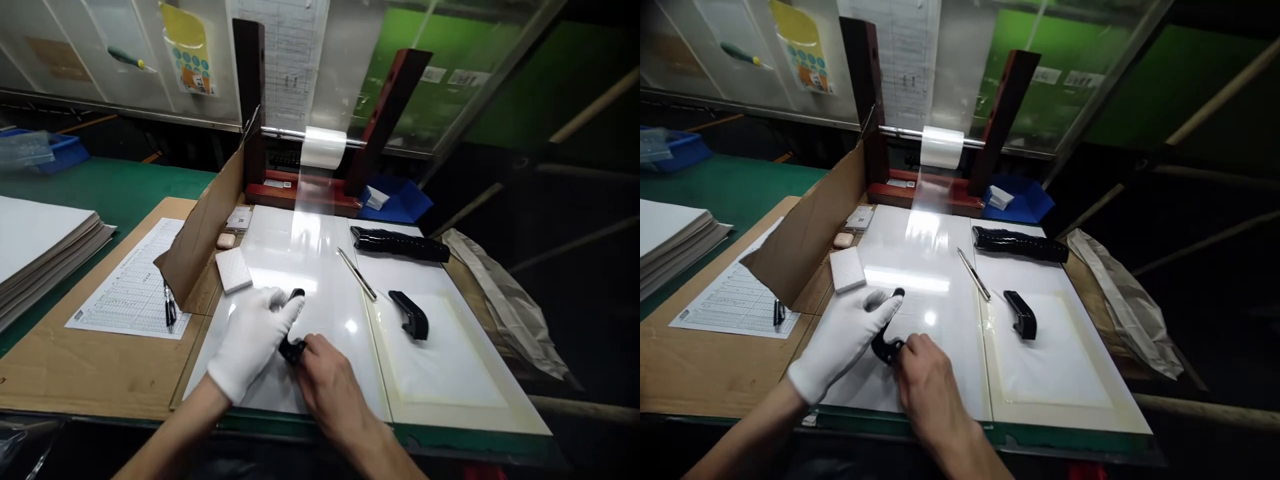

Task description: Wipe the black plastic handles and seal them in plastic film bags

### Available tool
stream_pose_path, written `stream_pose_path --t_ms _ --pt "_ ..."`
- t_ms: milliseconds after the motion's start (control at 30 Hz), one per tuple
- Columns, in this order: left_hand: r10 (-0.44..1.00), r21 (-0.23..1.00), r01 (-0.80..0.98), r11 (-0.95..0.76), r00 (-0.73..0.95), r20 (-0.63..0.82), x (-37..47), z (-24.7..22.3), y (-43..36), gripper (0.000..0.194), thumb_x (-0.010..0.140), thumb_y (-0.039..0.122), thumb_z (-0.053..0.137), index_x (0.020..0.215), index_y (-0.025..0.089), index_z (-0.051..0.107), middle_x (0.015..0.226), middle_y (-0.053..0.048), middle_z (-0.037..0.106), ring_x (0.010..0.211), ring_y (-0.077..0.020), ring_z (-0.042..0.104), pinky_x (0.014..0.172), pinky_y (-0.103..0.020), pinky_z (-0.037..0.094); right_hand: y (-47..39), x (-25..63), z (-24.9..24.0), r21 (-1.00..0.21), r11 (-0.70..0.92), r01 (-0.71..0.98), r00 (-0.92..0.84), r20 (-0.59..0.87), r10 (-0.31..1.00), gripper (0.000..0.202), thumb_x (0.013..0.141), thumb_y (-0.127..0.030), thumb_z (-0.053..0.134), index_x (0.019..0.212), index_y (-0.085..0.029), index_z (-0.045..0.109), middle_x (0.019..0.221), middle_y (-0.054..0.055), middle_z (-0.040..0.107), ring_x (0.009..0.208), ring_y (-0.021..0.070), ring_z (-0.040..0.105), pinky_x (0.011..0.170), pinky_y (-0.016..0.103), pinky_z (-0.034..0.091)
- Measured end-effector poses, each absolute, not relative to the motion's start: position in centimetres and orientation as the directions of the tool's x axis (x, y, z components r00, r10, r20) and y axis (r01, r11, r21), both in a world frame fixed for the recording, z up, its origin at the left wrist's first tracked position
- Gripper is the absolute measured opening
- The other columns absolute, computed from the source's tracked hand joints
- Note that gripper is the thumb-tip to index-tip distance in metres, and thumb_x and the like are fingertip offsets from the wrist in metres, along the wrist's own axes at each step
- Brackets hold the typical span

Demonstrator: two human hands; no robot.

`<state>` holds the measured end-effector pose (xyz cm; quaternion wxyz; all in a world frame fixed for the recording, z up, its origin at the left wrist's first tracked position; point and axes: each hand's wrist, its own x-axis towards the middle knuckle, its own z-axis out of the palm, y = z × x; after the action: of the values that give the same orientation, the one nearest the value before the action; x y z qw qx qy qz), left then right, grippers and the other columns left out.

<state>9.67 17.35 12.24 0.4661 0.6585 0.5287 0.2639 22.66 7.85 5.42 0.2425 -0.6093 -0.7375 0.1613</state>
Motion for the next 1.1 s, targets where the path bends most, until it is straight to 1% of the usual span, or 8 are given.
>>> stream_pose_path --t_ms 167,233,333,467,567,733,933,1100 --pt "0.929 0.873 0.487 0.02 0.314 -0.197 13.1 9.7 18.7 0.038 0.089 0.052 0.056 0.066 0.022 0.054 0.058 0.004 0.049 0.06 -0.0162 0.05 0.059 -0.028 0.037 3.2 20.8 5.5 -0.581 0.204 0.788 -0.118 0.182 0.976 0.014 0.093 -0.009 0.059 0.088 -0.02 0.063 0.085 0.002 0.061 0.079 0.0188 0.057 0.066 0.03 0.044" --pt "0.922 0.861 0.508 0.023 0.323 -0.215 12.6 8.6 18.2 0.028 0.089 0.044 0.055 0.096 0.019 0.067 0.07 0.001 0.063 0.069 -0.0202 0.061 0.067 -0.03 0.045 2.6 20.8 5.9 -0.598 0.203 0.775 -0.102 0.199 0.975 0.014 0.094 -0.009 0.057 0.087 -0.021 0.062 0.084 0.001 0.061 0.078 0.018 0.057 0.065 0.03 0.043" --pt "0.885 0.852 0.523 0.0 0.397 -0.244 10.3 8.0 16.1 0.042 0.091 0.026 0.047 0.13 0.018 0.06 0.102 -0.006 0.074 0.097 -0.0228 0.069 0.093 -0.036 0.05 2.8 21.3 6.7 -0.631 0.196 0.75 -0.068 0.22 0.973 0.015 0.096 -0.011 0.055 0.086 -0.021 0.062 0.084 0.001 0.061 0.078 0.0178 0.056 0.064 0.03 0.042" --pt "0.728 0.897 0.439 -0.047 0.63 -0.271 7.2 8.8 13.5 0.035 0.092 0.021 0.048 0.12 0.021 0.068 0.129 -0.006 0.069 0.121 -0.0218 0.062 0.11 -0.034 0.043 4.3 22.8 8.6 -0.699 0.191 0.689 -0.042 0.225 0.974 0.015 0.098 -0.015 0.058 0.085 -0.021 0.064 0.085 0.001 0.063 0.083 0.0176 0.056 0.074 0.031 0.046" --pt "0.69 0.884 0.439 -0.161 0.69 -0.217 7.0 9.3 13.3 0.023 0.096 0.032 0.052 0.098 0.022 0.072 0.103 -0.004 0.074 0.096 -0.0214 0.067 0.091 -0.03 0.053 6.1 25.0 9.8 -0.81 0.148 0.567 -0.039 0.153 0.987 0.011 0.099 -0.026 0.06 0.097 -0.024 0.071 0.099 0.002 0.069 0.098 0.0188 0.061 0.088 0.034 0.05" --pt "0.84 0.789 0.568 -0.233 0.526 -0.13 8.9 8.4 16.1 0.043 0.102 0.046 0.039 0.083 0.019 0.067 0.078 -0.001 0.069 0.075 -0.0184 0.065 0.068 -0.025 0.051 9.9 29.0 9.5 -0.938 -0.121 0.325 0.038 -0.114 0.993 0.04 0.09 -0.053 0.068 0.119 -0.026 0.069 0.108 0.003 0.074 0.099 0.0198 0.07 0.081 0.03 0.057" --pt "0.928 0.509 0.793 -0.335 0.371 0.034 12.4 5.7 20.7 0.035 0.096 0.031 0.05 0.065 0.018 0.059 0.08 -0.008 0.063 0.082 -0.0245 0.057 0.074 -0.034 0.043 14.2 29.7 5.5 -0.815 -0.199 0.545 0.291 -0.039 0.956 0.028 0.092 -0.042 0.061 0.111 -0.023 0.07 0.082 0.001 0.07 0.076 0.0189 0.064 0.077 0.034 0.05" --pt "0.943 0.286 0.898 -0.333 0.315 0.111 13.2 4.6 21.8 0.027 0.097 0.032 0.052 0.099 0.011 0.069 0.098 -0.017 0.064 0.091 -0.0315 0.056 0.074 -0.039 0.042 14.8 29.7 3.3 -0.682 -0.23 0.694 0.405 0.106 0.908 0.034 0.089 -0.039 0.061 0.117 -0.02 0.064 0.077 0.001 0.061 0.076 0.0221 0.055 0.083 0.041 0.043"
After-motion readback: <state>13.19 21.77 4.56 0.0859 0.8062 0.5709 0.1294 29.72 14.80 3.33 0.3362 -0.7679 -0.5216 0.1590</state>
